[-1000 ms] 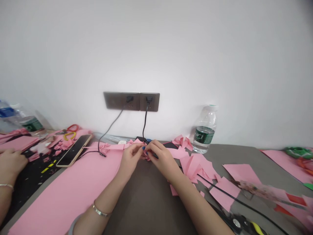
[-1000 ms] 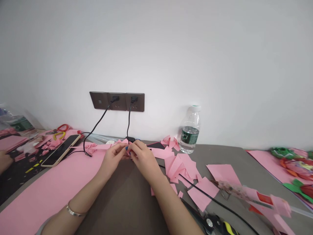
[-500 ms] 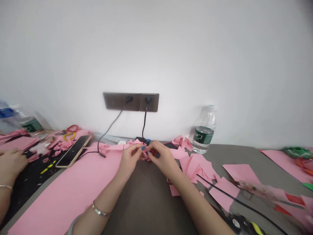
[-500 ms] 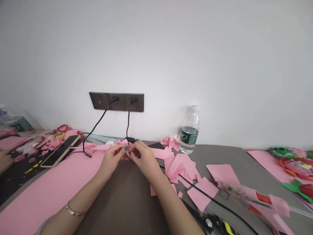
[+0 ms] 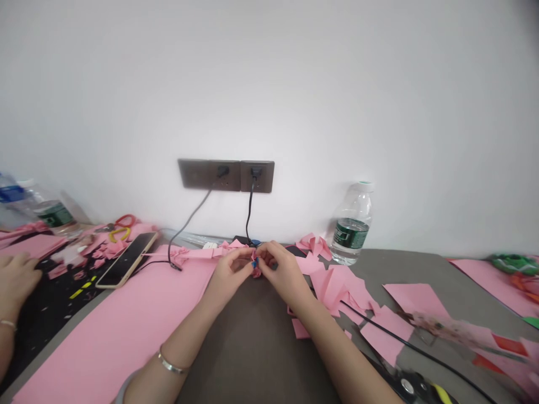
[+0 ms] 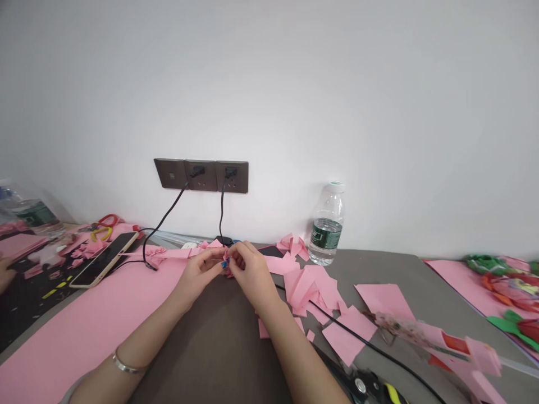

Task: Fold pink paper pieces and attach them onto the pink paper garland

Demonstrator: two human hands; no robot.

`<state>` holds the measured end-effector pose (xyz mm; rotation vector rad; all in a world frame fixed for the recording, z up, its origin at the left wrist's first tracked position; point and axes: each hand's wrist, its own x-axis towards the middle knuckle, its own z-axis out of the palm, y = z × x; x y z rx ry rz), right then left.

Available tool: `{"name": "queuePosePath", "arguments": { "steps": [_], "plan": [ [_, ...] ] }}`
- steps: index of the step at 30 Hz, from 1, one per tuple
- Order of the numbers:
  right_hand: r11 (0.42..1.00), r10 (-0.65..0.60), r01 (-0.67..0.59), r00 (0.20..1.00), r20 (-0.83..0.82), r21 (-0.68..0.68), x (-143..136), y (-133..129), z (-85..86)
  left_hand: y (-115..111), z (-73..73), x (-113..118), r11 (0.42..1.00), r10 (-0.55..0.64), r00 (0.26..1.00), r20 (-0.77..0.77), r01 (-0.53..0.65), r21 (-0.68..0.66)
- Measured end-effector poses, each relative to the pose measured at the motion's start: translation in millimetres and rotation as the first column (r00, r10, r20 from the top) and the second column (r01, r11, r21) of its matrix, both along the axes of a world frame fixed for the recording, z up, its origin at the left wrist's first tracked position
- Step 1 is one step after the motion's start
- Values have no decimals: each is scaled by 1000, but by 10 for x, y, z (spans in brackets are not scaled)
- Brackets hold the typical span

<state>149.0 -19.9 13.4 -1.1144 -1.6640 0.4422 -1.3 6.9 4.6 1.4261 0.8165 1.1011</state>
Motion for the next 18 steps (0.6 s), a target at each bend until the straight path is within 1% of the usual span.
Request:
{"name": "queuePosePath", "arguments": {
  "steps": [3, 5, 8, 10, 12, 14, 18],
  "plan": [
    [999, -42, 41, 998, -40, -28, -2, 6, -8, 4, -15, -3, 999, -38, 999, -7, 38, 21],
    [996, -57, 51, 994, -89, -72, -13, 5, -5, 15, -27, -12, 999, -31, 1000, -3, 31, 20],
    [992, -33, 13, 986, -161, -125, -33, -2, 7, 28, -26, -26, 1000, 26, 1000, 16, -26, 0],
    [988, -24, -10, 977, -213, -154, -44, -7, 14, 23, -7, -28, 1000, 11, 1000, 15, -11, -8],
    [982, -42, -8, 965, -258, -189, -53, -9, 16, 10, 17, -23, 1000, -31, 1000, 1, 31, -2],
    [977, -56, -6, 958, -282, -212, -61, -7, 13, -3, 36, -18, 999, -45, 999, -9, 45, 5],
    [976, -23, -48, 946, -323, -212, -67, 3, 1, -10, 40, -18, 1000, 10, 1000, -8, -10, -12]
  ]
}}
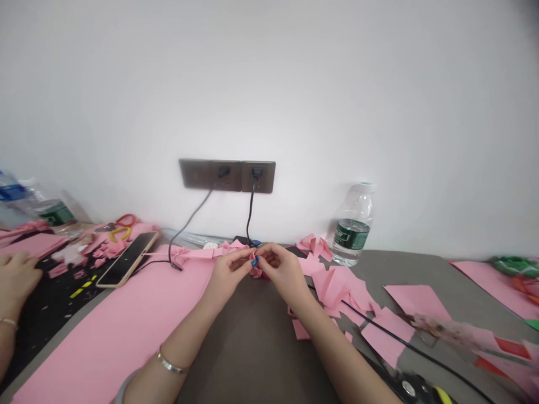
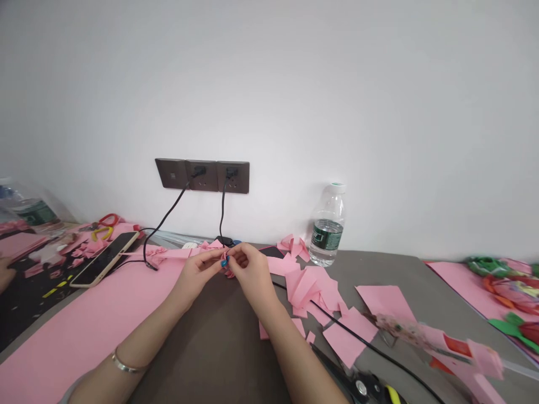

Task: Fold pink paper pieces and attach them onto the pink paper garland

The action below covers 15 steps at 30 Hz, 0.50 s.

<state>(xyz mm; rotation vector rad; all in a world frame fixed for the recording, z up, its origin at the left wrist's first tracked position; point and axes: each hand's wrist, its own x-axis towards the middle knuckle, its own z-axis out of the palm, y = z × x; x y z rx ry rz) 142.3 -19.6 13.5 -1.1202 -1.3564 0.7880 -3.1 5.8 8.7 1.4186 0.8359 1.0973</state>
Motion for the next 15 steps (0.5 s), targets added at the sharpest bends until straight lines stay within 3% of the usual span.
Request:
{"name": "queuePosePath", "arguments": {
  "steps": [4, 11, 15],
  "plan": [
    [1000, -1, 0, 999, 46, 24, 10, 1, -4, 13, -20, -1, 1000, 24, 999, 38, -23, -20],
    [980, -101, 50, 959, 265, 193, 7, -19, 17, 23, -87, 19, 998, 6, 995, 104, 1, -69],
    [973, -124, 60, 950, 287, 223, -14, -36, 48, 23, -105, 21, 998, 16, 994, 108, -9, -59]
  ]
}}
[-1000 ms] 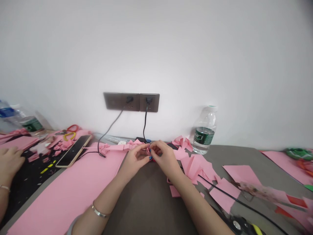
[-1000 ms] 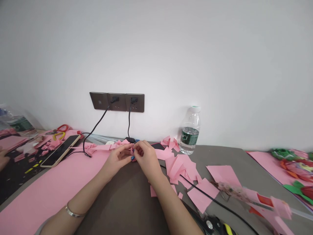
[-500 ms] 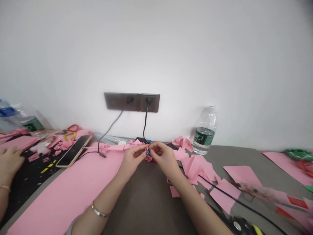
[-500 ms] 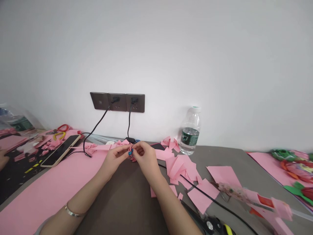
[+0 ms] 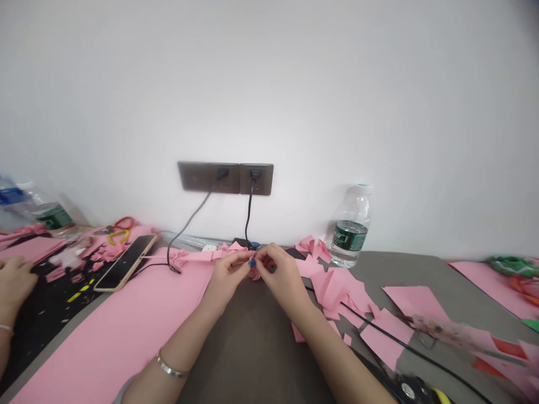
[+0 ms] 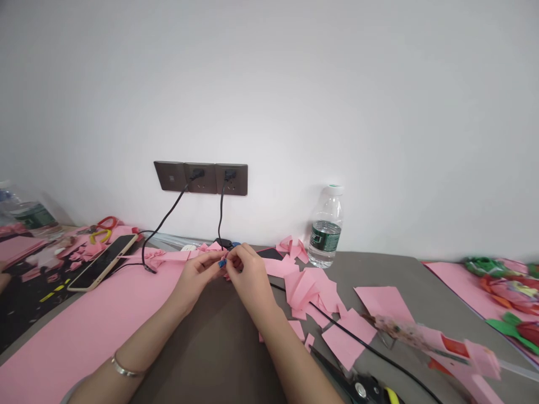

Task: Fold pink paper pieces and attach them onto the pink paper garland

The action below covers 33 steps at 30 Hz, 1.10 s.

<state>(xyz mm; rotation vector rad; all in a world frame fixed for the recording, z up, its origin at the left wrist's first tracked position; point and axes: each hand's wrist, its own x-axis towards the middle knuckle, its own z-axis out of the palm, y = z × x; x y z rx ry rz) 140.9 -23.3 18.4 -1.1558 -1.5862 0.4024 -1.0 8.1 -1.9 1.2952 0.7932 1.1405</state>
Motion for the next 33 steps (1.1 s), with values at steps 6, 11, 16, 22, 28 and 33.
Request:
{"name": "queuePosePath", "arguments": {
  "steps": [6, 11, 16, 22, 28, 33],
  "plan": [
    [999, 26, -28, 999, -42, -38, -36, -26, 18, -8, 56, 8, 1000, 19, 1000, 4, -19, 9],
    [995, 0, -7, 998, -68, -100, -66, -26, -21, 5, 66, 3, 999, 45, 999, -27, -45, 11],
    [999, 1, 0, 1000, 22, -55, -78, -28, -35, 21, 33, -6, 995, 75, 996, -56, -71, 63],
    [1000, 9, -7, 998, 68, -30, -90, -26, -37, 18, 12, -7, 990, 95, 994, -45, -90, 108],
    [998, 49, -47, 996, 76, -34, -74, -22, -35, 16, 54, -15, 989, 134, 991, -26, -132, 70],
    [998, 56, -55, 996, 69, -25, -58, -25, -30, 10, 81, -24, 989, 142, 990, -15, -142, 43]
  ]
}}
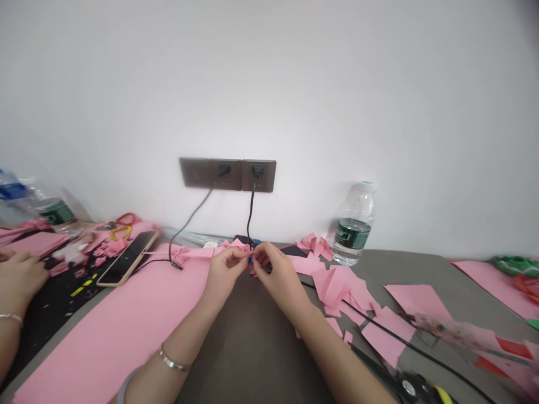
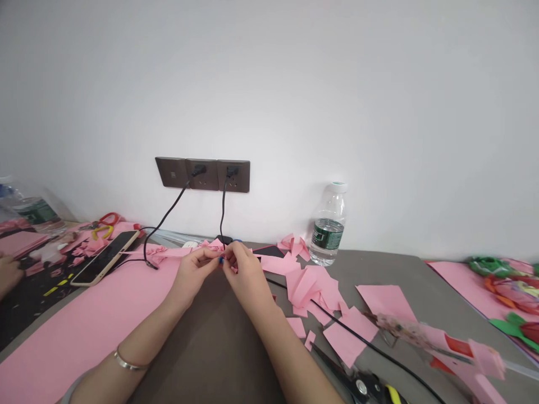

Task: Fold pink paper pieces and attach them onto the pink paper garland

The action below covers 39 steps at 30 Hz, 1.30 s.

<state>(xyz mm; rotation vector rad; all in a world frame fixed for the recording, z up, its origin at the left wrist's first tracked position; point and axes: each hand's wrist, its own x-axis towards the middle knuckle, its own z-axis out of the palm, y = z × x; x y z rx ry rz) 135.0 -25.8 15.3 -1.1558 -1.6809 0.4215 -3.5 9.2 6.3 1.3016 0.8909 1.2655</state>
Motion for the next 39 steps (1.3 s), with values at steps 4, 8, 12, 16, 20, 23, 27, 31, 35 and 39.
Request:
{"name": "queuePosePath", "arguments": {
  "steps": [4, 8, 12, 16, 20, 23, 27, 31, 35, 39],
  "plan": [
    [1000, 27, -28, 998, -50, -6, 15, 10, -5, 0, 0, -4, 1000, 25, 1000, -6, -25, 19],
    [996, 69, -75, 989, -127, -41, 34, 33, -18, -8, 4, 1, 999, -8, 999, 43, 10, -46],
    [993, 89, -101, 980, -178, -62, 44, 37, -17, -23, 19, 6, 999, 8, 999, 48, -7, -33],
    [995, 88, -95, 980, -179, -32, 39, 23, 1, -30, 38, -1, 1000, 30, 999, 31, -30, -4],
    [995, 86, -92, 980, -180, -27, 39, 23, 5, -19, 24, -6, 1000, 20, 999, 35, -21, 11],
    [994, 87, -97, 978, -188, -43, 45, 28, -3, -12, 9, -2, 1000, 2, 999, 53, -2, -5],
    [996, 69, -78, 978, -196, -34, 48, 25, -2, -13, 3, 4, 999, -28, 998, 63, 30, -29],
    [997, 61, -71, 979, -197, -43, 40, 10, 14, -13, -2, 0, 1000, -23, 999, 45, 23, 14],
    [997, 56, -65, 981, -188, -44, 25, 1, 17, -9, -5, -7, 999, -7, 1000, 29, 5, 51],
    [998, 52, -60, 981, -187, -36, 19, 5, 8, -11, -4, -5, 998, 17, 999, 37, -19, 53]
  ]
}}
